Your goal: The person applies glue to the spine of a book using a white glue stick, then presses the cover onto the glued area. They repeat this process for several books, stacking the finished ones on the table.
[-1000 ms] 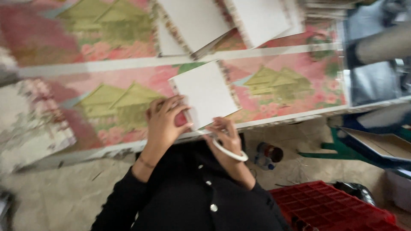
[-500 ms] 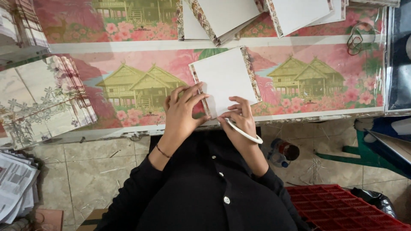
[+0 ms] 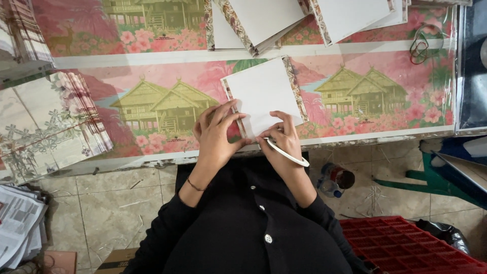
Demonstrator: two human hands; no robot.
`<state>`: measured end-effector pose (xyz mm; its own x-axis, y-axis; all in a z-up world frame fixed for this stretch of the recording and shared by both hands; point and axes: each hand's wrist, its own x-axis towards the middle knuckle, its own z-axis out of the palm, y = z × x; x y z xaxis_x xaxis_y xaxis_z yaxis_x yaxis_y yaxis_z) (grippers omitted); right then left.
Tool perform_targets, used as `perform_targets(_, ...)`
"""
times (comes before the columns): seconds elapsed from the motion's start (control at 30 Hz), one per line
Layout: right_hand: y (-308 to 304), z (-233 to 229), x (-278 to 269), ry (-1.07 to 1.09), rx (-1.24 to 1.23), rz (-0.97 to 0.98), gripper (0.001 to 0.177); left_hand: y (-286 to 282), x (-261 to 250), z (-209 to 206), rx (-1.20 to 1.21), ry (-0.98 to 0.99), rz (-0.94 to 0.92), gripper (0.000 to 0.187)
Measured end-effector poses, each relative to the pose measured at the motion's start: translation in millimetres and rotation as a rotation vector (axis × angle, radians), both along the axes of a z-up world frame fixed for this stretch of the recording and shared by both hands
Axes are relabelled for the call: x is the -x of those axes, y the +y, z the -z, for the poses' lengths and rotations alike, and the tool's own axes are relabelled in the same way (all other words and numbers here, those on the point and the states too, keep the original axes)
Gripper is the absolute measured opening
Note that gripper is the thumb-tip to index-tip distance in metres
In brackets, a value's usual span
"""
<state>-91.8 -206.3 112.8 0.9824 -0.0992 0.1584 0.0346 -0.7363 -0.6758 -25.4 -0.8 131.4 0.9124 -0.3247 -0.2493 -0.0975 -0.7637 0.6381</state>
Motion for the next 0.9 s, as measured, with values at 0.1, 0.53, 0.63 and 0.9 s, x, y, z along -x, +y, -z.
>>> perform_targets(0.1, 0.7, -2.0, 0.1, 0.003, -0.001, -0.009, 0.012, 1.0, 0.4, 2.6, -0.007, 0.000, 0.005, 0.067)
perform_targets(0.53, 0.7, -4.4, 0.2, 0.057, -0.032, -0.026, 0.010, 3.3, 4.7, 2.6, 0.044, -0.090, 0.046, 0.066)
perform_targets(0.63, -0.2, -4.4, 0.2, 0.068, -0.018, -0.030, 0.010, 1.6, 4.4, -0.1, 0.061, -0.070, 0.024, 0.066)
perform_targets(0.9, -33.8, -42.0, -9.1, 0.087, -0.081, -0.005, 0.011, 1.9, 5.1, -2.6, 0.040, -0.071, 0.046, 0.062)
